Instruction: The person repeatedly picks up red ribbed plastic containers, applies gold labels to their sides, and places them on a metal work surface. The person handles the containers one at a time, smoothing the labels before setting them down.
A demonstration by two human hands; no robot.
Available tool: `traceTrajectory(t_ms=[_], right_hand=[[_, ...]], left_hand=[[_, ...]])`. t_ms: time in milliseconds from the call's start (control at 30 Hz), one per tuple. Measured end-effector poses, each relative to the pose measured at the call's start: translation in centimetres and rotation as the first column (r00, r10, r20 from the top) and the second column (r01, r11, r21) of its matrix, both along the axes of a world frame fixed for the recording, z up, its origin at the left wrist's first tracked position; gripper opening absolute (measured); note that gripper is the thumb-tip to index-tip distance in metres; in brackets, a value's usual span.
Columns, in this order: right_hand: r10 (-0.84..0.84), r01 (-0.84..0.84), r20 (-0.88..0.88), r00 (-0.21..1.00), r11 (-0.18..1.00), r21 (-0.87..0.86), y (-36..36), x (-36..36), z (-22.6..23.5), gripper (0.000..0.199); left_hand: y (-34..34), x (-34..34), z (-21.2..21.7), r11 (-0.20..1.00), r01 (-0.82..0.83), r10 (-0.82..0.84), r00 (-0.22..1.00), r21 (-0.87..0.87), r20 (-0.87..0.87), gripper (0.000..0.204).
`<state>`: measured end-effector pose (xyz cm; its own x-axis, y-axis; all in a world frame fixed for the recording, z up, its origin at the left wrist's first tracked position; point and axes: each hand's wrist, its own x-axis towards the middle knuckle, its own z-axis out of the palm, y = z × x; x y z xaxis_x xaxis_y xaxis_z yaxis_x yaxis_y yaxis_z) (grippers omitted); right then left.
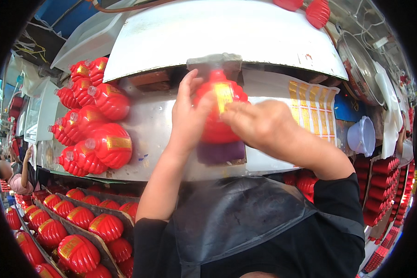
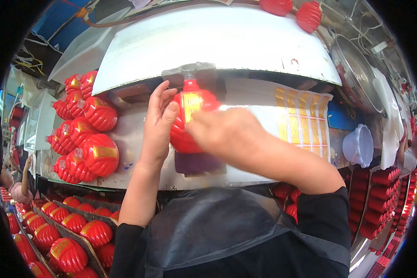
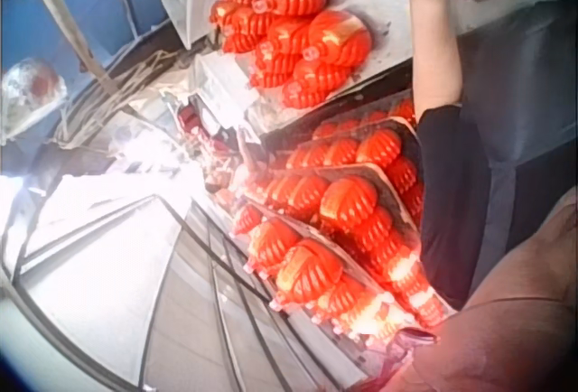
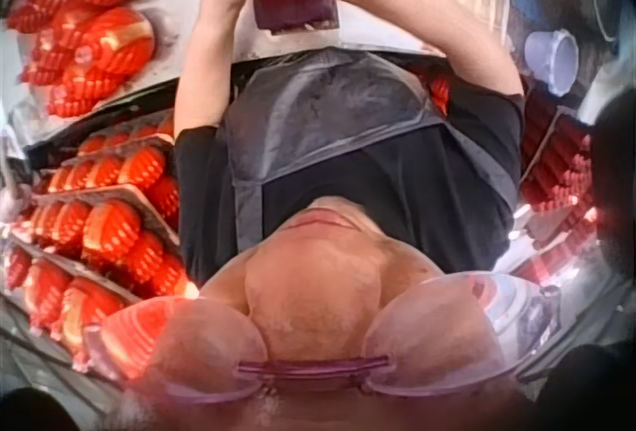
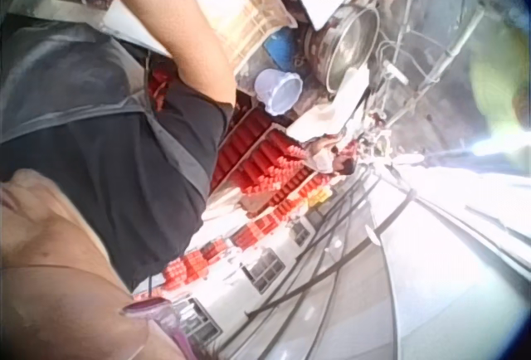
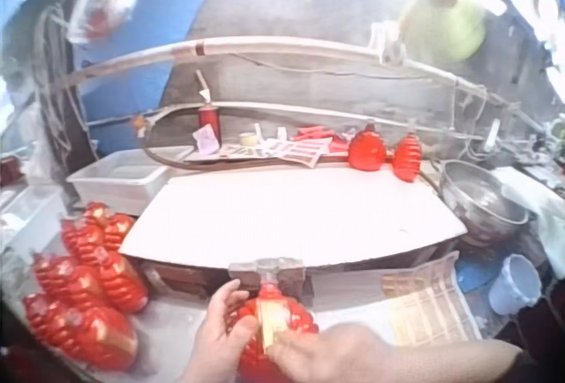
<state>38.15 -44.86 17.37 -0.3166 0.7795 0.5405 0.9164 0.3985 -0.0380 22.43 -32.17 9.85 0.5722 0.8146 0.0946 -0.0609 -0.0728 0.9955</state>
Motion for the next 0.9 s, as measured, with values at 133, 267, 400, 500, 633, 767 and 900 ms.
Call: traceTrajectory(t_ms=[133, 267, 400, 500, 633, 767, 900], right_hand=[[-0.052, 0.047, 0.312, 0.949, 0.999, 0.021, -2.0, -1.6, -1.4, 0.025], [-0.01, 0.011, 0.181, 0.983, 1.0, -0.005, -3.1, -1.7, -1.2, 0.032], [-0.15, 0.126, -0.226, 0.963, 0.985, -0.115, -0.9, 0.4, -1.7, 0.037], [-0.276, 0.209, -0.32, 0.906, 0.951, -0.228, 0.7, 1.2, -2.7, 0.037], [-0.327, 0.161, -0.496, 0.805, 0.924, -0.347, 0.6, 2.0, -3.6, 0.038], [-0.525, 0.222, -0.736, 0.427, 0.85, -0.477, -1.2, 6.6, -6.0, 0.035], [-0.746, 0.377, -0.559, 0.362, 0.666, -0.644, -4.1, 10.4, -12.2, 0.054]], left_hand=[[0.4, 0.7, 0.2, 0.982, -0.017, 0.052, 0.981, 0.187, -0.186, 0.07], [0.3, 0.8, 0.0, 0.992, -0.049, 0.061, 0.993, 0.115, -0.099, 0.064], [0.0, 0.2, 0.0, 0.879, -0.044, 0.076, 0.996, 0.475, -0.05, 0.053], [-0.3, -0.6, 0.2, 0.705, 0.046, 0.101, 0.981, 0.708, -0.164, 0.051], [-0.7, -1.0, 0.0, 0.777, 0.035, 0.1, 0.979, 0.628, -0.178, 0.055], [-2.1, -4.5, -0.5, 0.771, -0.118, 0.188, 0.981, 0.626, -0.047, 0.055], [-5.3, -11.9, -2.0, 0.663, -0.335, 0.362, 0.926, 0.67, 0.105, 0.027]])
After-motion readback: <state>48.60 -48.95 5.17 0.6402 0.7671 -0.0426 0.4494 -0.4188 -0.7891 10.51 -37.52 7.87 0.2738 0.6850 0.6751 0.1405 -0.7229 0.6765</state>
